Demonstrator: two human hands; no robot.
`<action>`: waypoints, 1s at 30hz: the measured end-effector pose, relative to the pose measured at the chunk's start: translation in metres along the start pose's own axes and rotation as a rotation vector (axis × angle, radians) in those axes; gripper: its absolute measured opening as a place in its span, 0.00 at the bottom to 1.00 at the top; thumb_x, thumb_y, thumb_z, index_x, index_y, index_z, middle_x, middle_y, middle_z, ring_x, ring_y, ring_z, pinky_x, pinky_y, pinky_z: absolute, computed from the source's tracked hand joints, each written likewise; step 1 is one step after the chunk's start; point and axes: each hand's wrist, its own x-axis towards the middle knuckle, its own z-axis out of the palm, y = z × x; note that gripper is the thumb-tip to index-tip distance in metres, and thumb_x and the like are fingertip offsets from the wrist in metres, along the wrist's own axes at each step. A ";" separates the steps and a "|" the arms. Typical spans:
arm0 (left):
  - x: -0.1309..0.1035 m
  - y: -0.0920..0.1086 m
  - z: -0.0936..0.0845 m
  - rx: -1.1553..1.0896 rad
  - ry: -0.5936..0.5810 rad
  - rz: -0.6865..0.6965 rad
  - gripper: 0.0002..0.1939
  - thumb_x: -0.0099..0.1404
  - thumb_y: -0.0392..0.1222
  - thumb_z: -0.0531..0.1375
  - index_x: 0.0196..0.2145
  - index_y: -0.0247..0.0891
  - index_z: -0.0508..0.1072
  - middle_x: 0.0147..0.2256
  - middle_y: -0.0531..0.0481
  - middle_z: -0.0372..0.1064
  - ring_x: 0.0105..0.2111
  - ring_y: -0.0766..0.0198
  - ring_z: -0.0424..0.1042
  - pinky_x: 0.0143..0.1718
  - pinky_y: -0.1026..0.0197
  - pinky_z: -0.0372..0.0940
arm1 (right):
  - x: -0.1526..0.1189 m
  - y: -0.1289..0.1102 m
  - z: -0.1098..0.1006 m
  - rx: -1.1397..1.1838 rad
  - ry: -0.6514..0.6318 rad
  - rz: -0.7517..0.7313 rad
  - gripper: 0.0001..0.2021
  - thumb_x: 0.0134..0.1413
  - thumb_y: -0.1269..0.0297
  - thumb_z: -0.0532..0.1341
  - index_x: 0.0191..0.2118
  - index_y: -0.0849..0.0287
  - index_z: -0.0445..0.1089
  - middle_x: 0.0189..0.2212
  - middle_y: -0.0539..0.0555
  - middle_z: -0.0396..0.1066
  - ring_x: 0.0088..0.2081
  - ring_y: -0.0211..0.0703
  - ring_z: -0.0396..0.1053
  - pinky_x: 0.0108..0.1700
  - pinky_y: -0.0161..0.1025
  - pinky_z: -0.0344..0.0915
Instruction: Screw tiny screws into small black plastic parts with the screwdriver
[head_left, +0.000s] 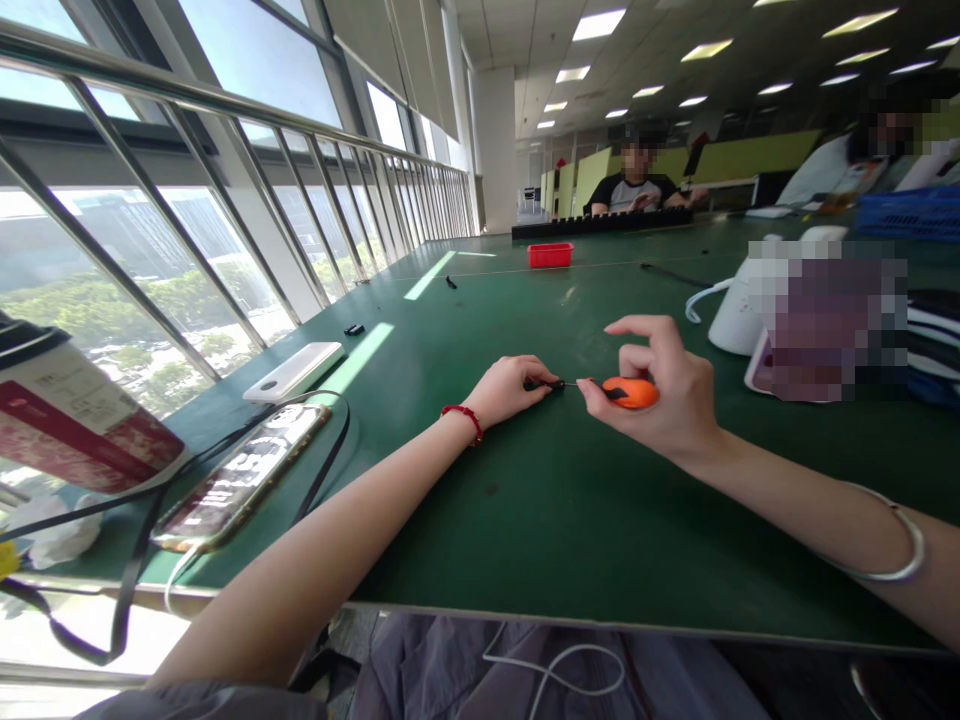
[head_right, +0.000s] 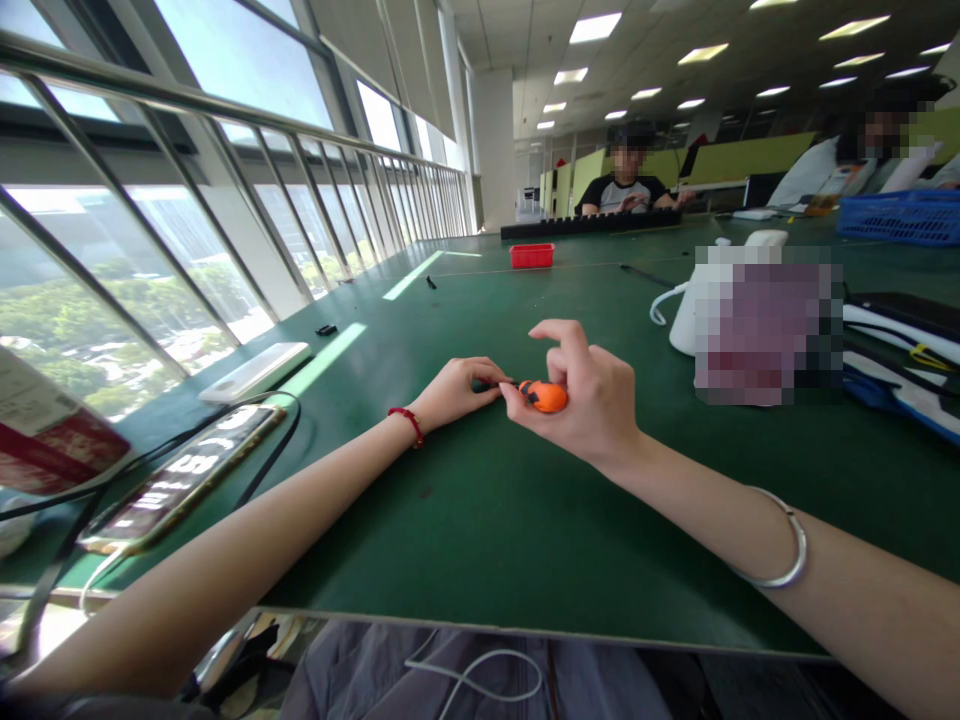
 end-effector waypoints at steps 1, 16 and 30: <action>0.000 0.000 0.000 0.001 0.000 0.000 0.09 0.60 0.35 0.59 0.35 0.36 0.79 0.37 0.49 0.75 0.33 0.65 0.72 0.37 0.65 0.67 | 0.000 0.000 0.000 0.008 -0.016 -0.004 0.17 0.46 0.61 0.64 0.42 0.55 0.61 0.16 0.41 0.58 0.17 0.35 0.60 0.22 0.34 0.57; 0.000 0.002 -0.001 -0.006 -0.009 -0.013 0.09 0.60 0.35 0.59 0.35 0.37 0.80 0.37 0.49 0.75 0.34 0.65 0.72 0.38 0.65 0.67 | -0.001 -0.002 0.001 0.062 -0.007 0.049 0.15 0.49 0.62 0.62 0.42 0.53 0.59 0.16 0.41 0.59 0.18 0.37 0.60 0.27 0.38 0.61; 0.000 0.001 0.000 -0.012 -0.004 -0.016 0.10 0.60 0.35 0.59 0.36 0.36 0.79 0.38 0.49 0.75 0.34 0.65 0.72 0.39 0.65 0.67 | 0.001 -0.002 0.002 0.074 -0.006 0.057 0.16 0.47 0.65 0.61 0.43 0.53 0.60 0.21 0.45 0.63 0.21 0.40 0.63 0.31 0.41 0.63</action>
